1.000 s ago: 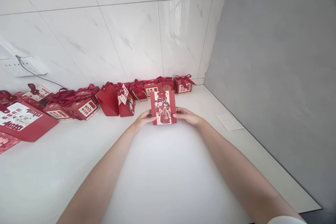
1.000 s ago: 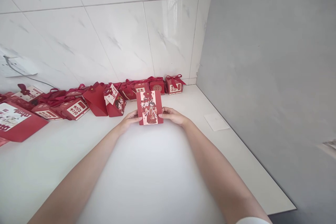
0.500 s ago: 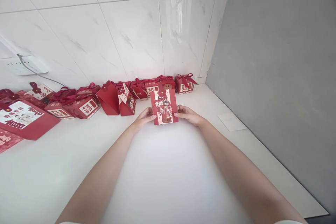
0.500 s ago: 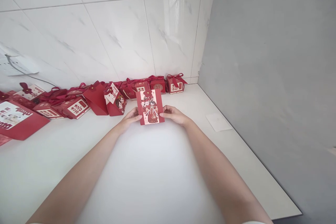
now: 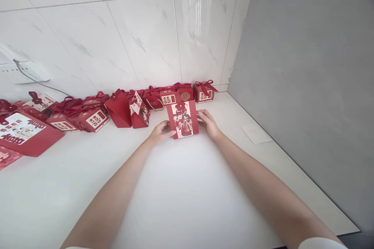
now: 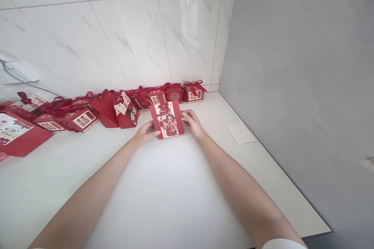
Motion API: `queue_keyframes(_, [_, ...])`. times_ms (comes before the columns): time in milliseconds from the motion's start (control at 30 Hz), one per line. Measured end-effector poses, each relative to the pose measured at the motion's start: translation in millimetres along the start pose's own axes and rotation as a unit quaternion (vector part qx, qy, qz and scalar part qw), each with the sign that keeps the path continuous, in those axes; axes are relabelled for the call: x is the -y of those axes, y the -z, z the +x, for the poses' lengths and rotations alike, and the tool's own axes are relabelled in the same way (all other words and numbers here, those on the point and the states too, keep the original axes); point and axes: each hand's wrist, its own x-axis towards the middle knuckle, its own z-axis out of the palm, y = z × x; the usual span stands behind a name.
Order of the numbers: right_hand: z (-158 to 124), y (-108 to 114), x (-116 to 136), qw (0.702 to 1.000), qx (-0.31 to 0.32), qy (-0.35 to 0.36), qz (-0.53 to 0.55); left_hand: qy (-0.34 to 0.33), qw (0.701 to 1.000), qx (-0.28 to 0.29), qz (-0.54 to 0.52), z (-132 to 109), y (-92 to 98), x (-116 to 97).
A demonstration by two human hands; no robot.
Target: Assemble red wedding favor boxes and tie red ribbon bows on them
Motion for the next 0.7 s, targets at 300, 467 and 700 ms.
queue_keyframes(300, [-22, -54, 9, 0.795, -0.124, 0.317, -0.502, -0.083, 0.993, -0.037, 0.079, 3, -10.4, -2])
queue_keyframes(467, [-22, -53, 7, 0.781, -0.141, 0.315, -0.521, -0.084, 0.994, -0.016, 0.075, 3, -10.5, 0])
queue_keyframes(700, [-18, -47, 5, 0.775, -0.133, 0.322, -0.527, -0.048, 0.999, -0.004, 0.025, 3, -8.7, 1])
